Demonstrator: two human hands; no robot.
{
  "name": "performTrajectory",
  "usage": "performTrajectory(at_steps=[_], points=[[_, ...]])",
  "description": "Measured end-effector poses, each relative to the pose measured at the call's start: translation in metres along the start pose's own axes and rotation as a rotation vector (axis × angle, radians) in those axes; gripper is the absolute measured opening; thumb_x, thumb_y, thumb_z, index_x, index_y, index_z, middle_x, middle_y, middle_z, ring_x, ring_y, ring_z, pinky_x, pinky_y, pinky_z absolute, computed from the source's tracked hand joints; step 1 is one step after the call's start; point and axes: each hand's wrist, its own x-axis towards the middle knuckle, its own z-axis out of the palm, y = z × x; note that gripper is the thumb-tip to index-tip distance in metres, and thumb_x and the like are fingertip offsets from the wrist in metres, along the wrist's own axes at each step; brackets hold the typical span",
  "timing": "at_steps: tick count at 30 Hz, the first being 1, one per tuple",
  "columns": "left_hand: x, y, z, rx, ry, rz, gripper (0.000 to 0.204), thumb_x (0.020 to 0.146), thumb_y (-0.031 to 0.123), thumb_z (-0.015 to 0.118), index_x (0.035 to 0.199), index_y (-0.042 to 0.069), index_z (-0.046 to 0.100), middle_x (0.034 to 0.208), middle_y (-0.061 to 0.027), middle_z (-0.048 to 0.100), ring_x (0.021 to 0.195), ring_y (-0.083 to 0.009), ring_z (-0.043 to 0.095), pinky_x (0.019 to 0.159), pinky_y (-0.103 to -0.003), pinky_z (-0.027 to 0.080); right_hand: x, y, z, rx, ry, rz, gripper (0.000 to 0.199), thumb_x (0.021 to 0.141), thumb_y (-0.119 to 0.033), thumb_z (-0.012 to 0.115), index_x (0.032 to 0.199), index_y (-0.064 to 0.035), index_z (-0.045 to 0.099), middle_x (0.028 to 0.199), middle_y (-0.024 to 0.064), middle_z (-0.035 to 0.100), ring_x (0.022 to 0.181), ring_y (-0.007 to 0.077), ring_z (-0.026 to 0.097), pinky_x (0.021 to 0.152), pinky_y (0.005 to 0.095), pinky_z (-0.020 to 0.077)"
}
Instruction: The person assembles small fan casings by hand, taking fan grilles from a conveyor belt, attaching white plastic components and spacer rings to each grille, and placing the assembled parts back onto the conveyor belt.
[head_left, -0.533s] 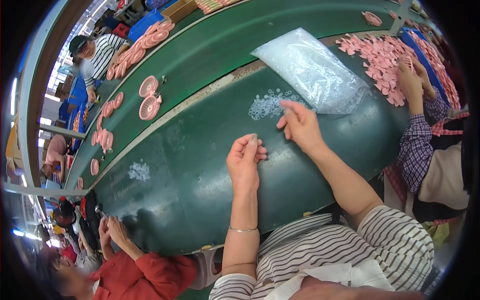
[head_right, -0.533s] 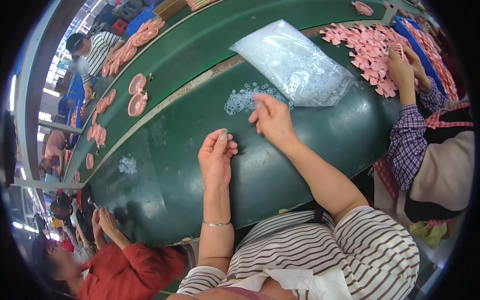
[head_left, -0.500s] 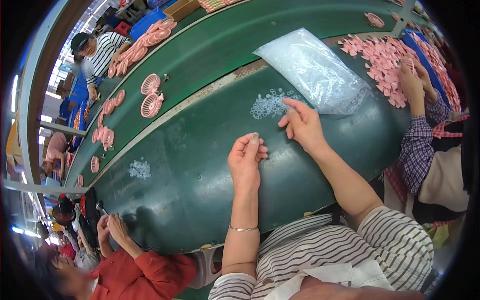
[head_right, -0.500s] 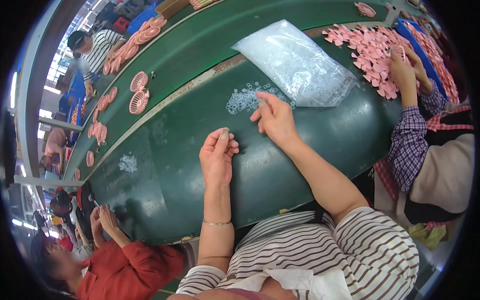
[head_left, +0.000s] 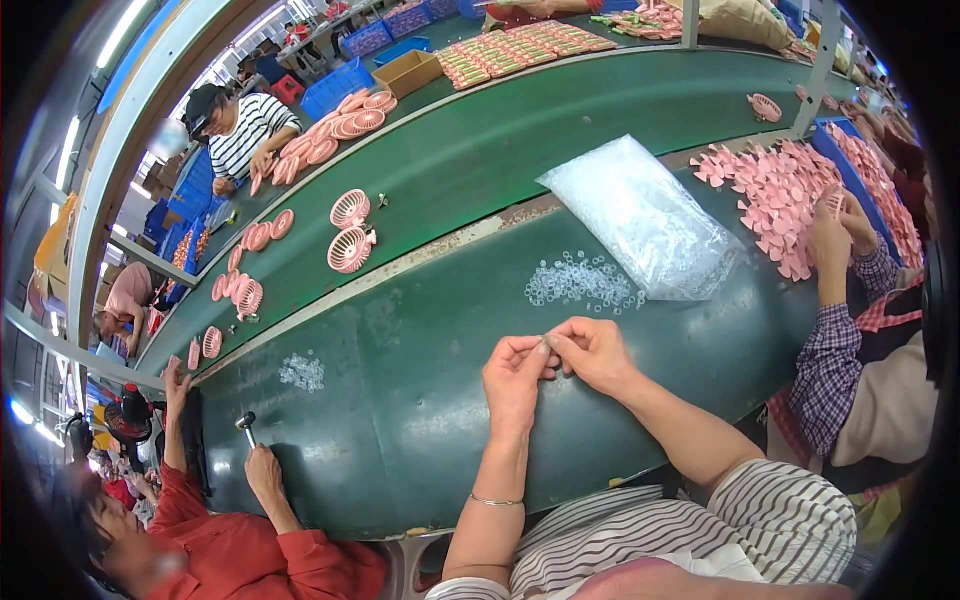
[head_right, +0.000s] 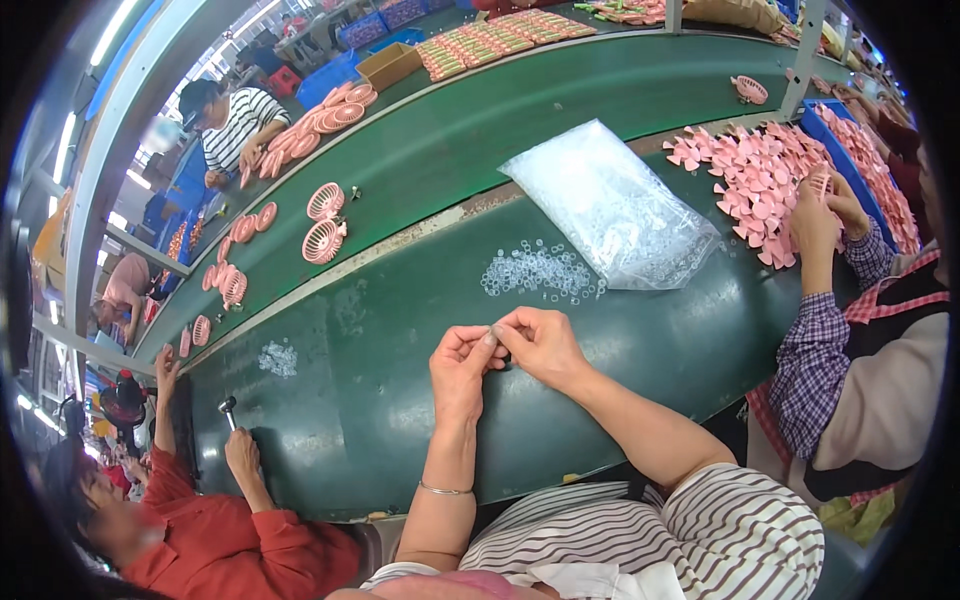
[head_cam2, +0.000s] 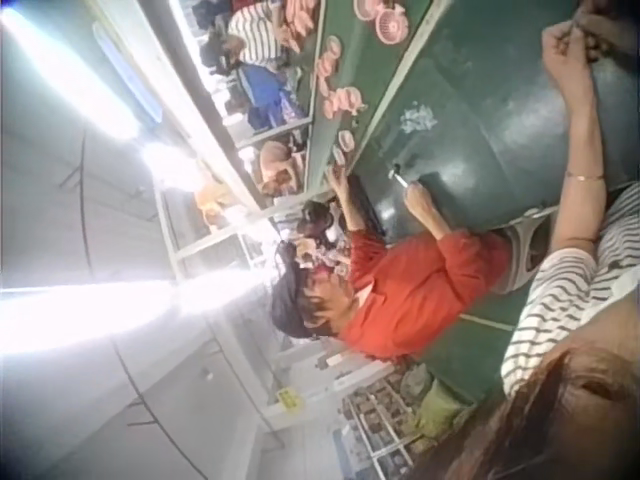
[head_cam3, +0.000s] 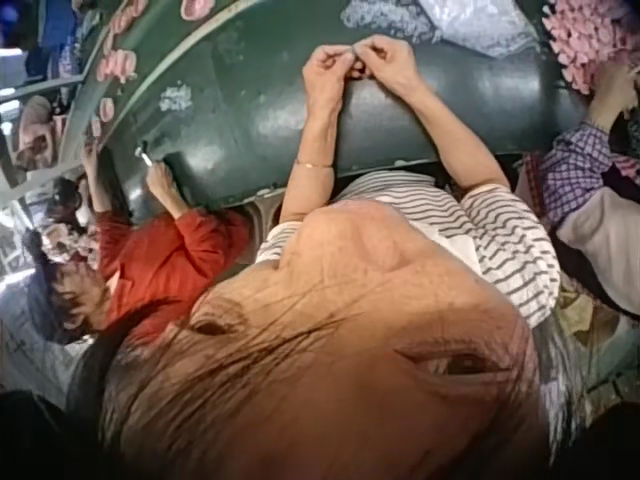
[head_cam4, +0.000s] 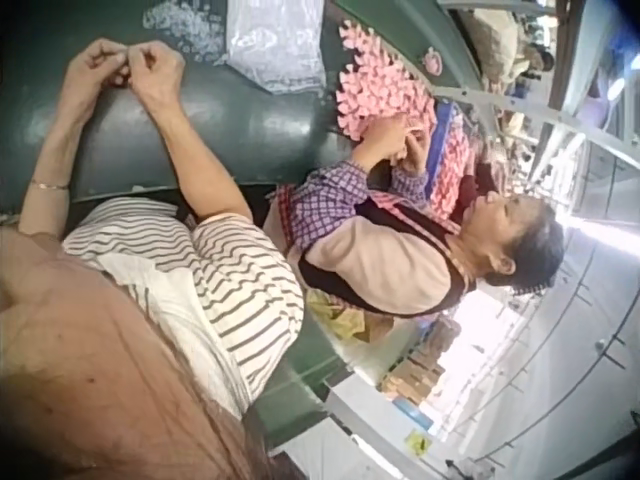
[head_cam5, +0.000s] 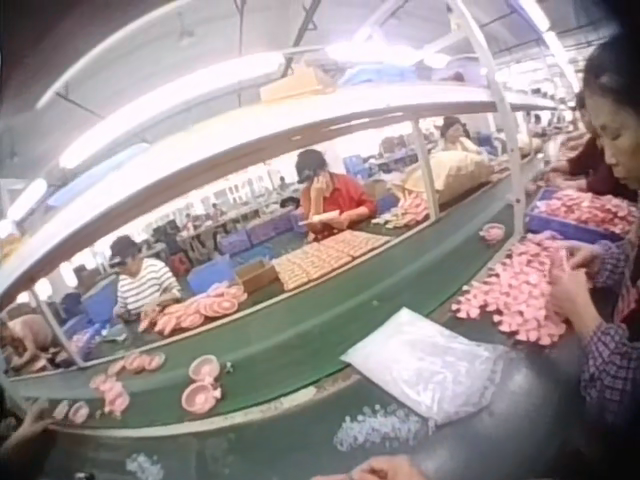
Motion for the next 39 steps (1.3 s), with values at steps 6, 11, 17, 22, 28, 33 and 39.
performTrajectory(at_steps=[6,11,17,22,28,33,39], points=[[0.002,0.0,-0.001,0.002,0.026,0.029,0.006,0.084,0.003,0.06,0.088,-0.001,0.06,0.075,-0.0068,0.063,0.063,-0.0097,0.059,0.057,-0.021,0.049,0.002,-0.012,0.0,0.15,-0.017,0.039,0.014,0.084,-0.011,0.061,0.087,0.0026,0.062,0.069,0.0029,0.061,0.054,0.0044,0.051,0.047,0.0192,0.0408],[-0.003,0.006,0.001,0.03,0.024,0.027,0.011,0.086,0.005,0.059,0.094,-0.002,0.061,0.076,-0.0067,0.063,0.065,-0.0101,0.059,0.059,-0.022,0.05,0.005,-0.007,-0.001,0.115,-0.01,0.039,0.014,0.084,-0.011,0.061,0.085,0.0028,0.062,0.069,0.0035,0.061,0.054,0.0047,0.051,0.047,0.019,0.0407],[-0.001,0.005,0.004,-0.021,-0.007,0.042,0.009,0.086,0.005,0.059,0.092,-0.001,0.058,0.077,-0.0083,0.063,0.065,-0.0115,0.06,0.06,-0.023,0.051,0.005,-0.008,-0.003,0.106,0.023,0.038,0.011,0.083,-0.009,0.062,0.086,0.0022,0.062,0.071,0.0041,0.062,0.055,0.0045,0.052,0.047,0.018,0.0405],[-0.001,0.01,-0.002,-0.043,0.009,0.004,0.01,0.086,0.004,0.057,0.093,-0.003,0.056,0.08,-0.0118,0.064,0.067,-0.015,0.063,0.059,-0.025,0.054,0.004,-0.006,0.005,0.112,-0.006,-0.03,0.01,0.081,-0.006,0.062,0.089,0.0019,0.062,0.074,0.004,0.062,0.063,0.006,0.057,0.055,0.0189,0.0455],[-0.006,0.007,0.002,0.048,-0.042,-0.011,0.011,0.09,0.008,0.053,0.091,-0.003,0.055,0.08,-0.0128,0.064,0.066,-0.0159,0.063,0.059,-0.027,0.054,0.003,0.001,0.0,0.121,0.017,-0.048,0.01,0.081,-0.005,0.062,0.087,0.0032,0.06,0.076,0.0059,0.063,0.066,0.0074,0.059,0.057,0.0218,0.0492],[-0.003,0.009,0.011,0.156,-0.029,0.076,0.011,0.091,0.01,0.052,0.088,0.0,0.054,0.074,-0.0074,0.062,0.061,-0.0106,0.058,0.057,-0.023,0.05,0.008,-0.01,-0.006,0.024,-0.014,-0.022,0.011,0.084,-0.003,0.058,0.092,0.0038,0.06,0.078,0.0081,0.063,0.067,0.0094,0.059,0.058,0.0216,0.0492],[0.008,0.009,0.015,0.071,0.026,0.007,0.008,0.088,0.006,0.056,0.089,-0.002,0.054,0.073,-0.0086,0.062,0.06,-0.0114,0.058,0.057,-0.024,0.052,0.018,-0.018,-0.014,0.207,-0.078,0.113,0.011,0.084,-0.005,0.058,0.091,0.0035,0.06,0.071,0.0046,0.061,0.061,0.0061,0.056,0.052,0.0198,0.0444]])
